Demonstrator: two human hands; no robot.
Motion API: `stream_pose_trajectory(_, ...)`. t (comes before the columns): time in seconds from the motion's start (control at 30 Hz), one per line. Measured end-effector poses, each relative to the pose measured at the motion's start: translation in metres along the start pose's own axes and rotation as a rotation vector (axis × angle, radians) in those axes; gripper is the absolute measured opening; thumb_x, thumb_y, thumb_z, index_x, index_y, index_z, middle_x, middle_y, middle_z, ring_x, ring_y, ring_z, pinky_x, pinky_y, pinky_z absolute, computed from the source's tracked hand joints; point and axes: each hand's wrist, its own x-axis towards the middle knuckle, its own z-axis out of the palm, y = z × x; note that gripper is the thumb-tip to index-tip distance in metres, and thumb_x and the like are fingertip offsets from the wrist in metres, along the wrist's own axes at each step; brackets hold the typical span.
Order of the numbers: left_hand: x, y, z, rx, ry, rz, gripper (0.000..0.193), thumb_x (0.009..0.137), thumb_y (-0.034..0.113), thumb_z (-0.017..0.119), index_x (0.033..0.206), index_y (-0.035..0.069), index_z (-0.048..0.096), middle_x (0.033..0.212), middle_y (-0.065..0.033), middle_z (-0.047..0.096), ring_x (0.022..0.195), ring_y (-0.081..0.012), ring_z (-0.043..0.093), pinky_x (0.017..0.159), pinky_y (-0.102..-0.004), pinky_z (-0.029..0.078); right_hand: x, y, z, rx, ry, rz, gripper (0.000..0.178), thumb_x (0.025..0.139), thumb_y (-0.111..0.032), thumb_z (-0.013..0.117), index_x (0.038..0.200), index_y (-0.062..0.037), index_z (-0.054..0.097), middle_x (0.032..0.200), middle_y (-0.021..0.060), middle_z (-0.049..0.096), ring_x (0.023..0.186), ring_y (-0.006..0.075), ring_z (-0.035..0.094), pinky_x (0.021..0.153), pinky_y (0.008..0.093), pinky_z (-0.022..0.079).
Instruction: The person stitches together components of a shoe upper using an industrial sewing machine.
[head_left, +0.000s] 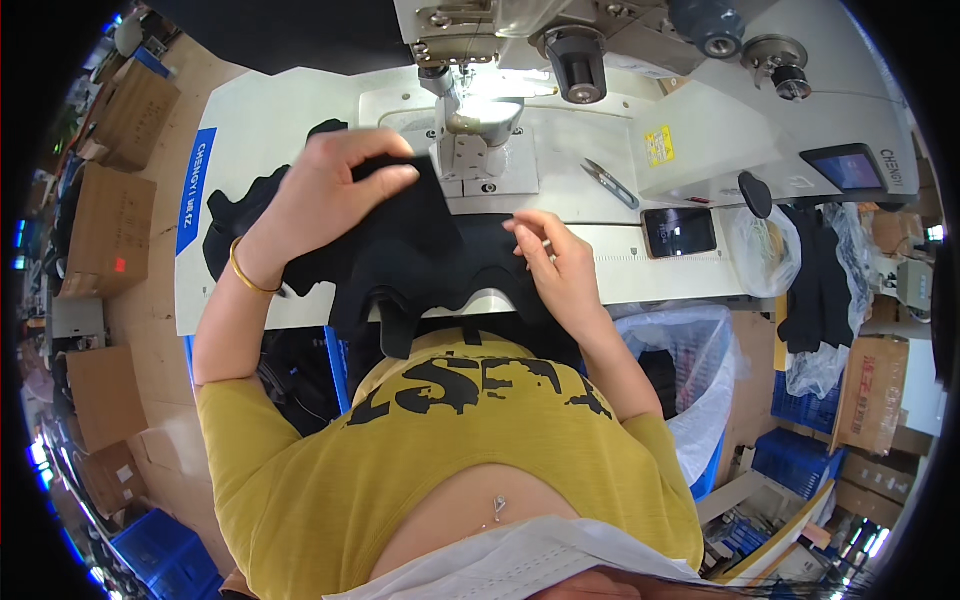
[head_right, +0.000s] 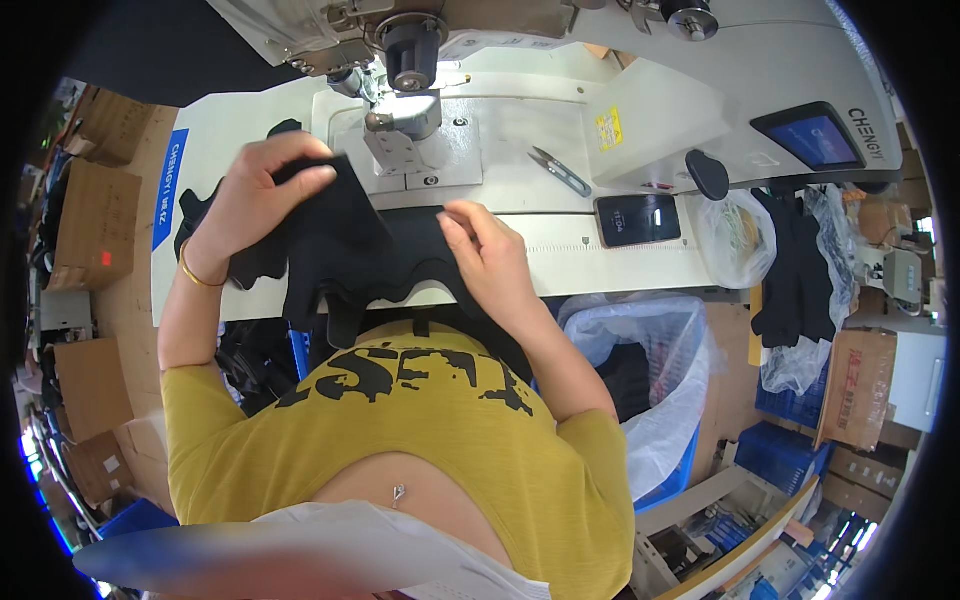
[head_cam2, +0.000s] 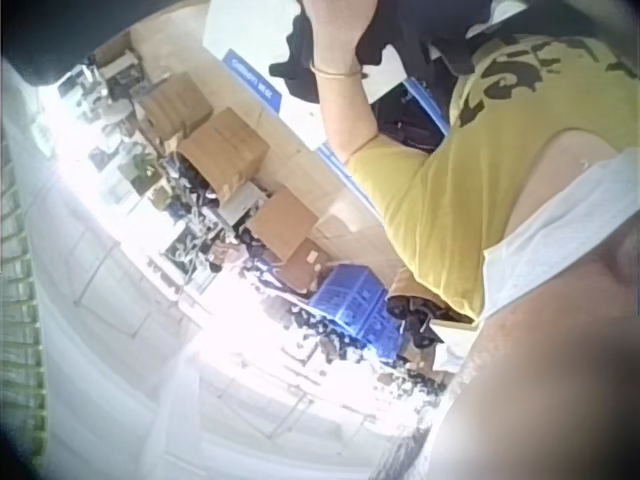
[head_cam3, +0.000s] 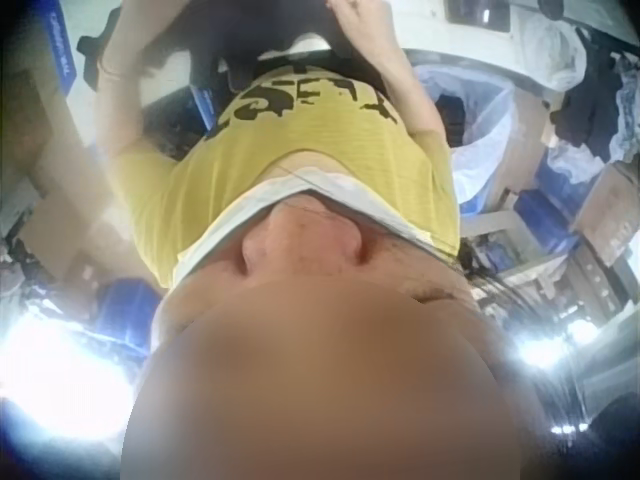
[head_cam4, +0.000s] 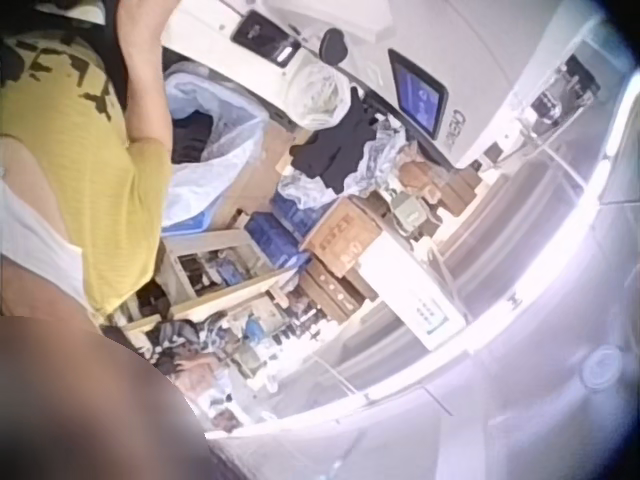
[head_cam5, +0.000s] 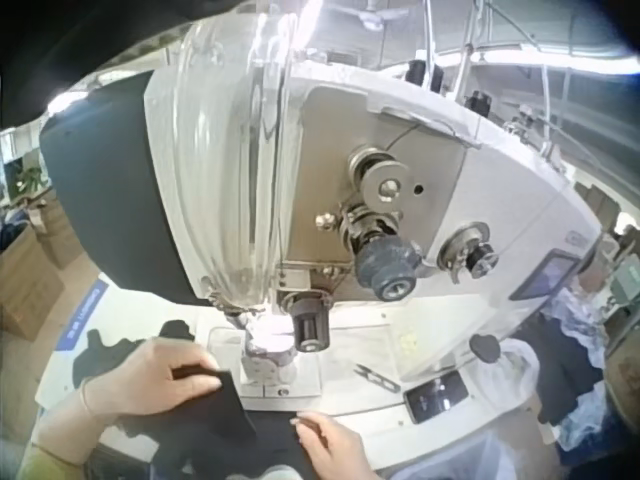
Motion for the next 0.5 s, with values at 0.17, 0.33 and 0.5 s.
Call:
stream_pose_trajectory(0.17, 0.024, 0.002, 0.011, -0.493, -0.252, -0.126, 0.012, 0.088, 0.007, 0.068, 0.096, -0.002, 0.067, 0.086, 0.002, 0.065, 0.08, -0.0029, 0.056, 0.074, -0.0203, 0.047, 0.028, -0.051, 0.008, 0.248, -0.141, 0.005, 0.022, 0.093, -0.018, 0.064, 0.104, 0.0011, 0.064, 0.073, 0.0039, 0.065, 0.066, 0.0069, 0.058, 0.06, 0.0244, 0.047)
stream_pose_trajectory(0.33, 0.047, -0.001, 0.009, -0.706, -0.112, -0.189, 0.018, 0.084, 0.002, 0.07, 0.1, -0.003, 0.067, 0.093, -0.0046, 0.07, 0.083, -0.0092, 0.063, 0.081, -0.0235, 0.051, 0.051, -0.067, 0.013, 0.47, -0.162, 0.214, 0.018, 0.092, -0.019, 0.066, 0.093, -0.002, 0.068, 0.064, -0.0054, 0.057, 0.052, 0.0, 0.045, 0.045, 0.0187, 0.036)
stream_pose_trajectory(0.5, 0.056, -0.012, 0.014, -0.844, -0.075, -0.247, 0.025, 0.083, 0.01, 0.073, 0.103, -0.004, 0.069, 0.096, -0.007, 0.07, 0.086, -0.0124, 0.064, 0.08, -0.0256, 0.051, 0.063, -0.068, 0.016, 0.542, -0.111, 0.235, 0.018, 0.092, -0.021, 0.066, 0.093, -0.0029, 0.069, 0.062, -0.0065, 0.055, 0.05, -0.0009, 0.044, 0.042, 0.0174, 0.036)
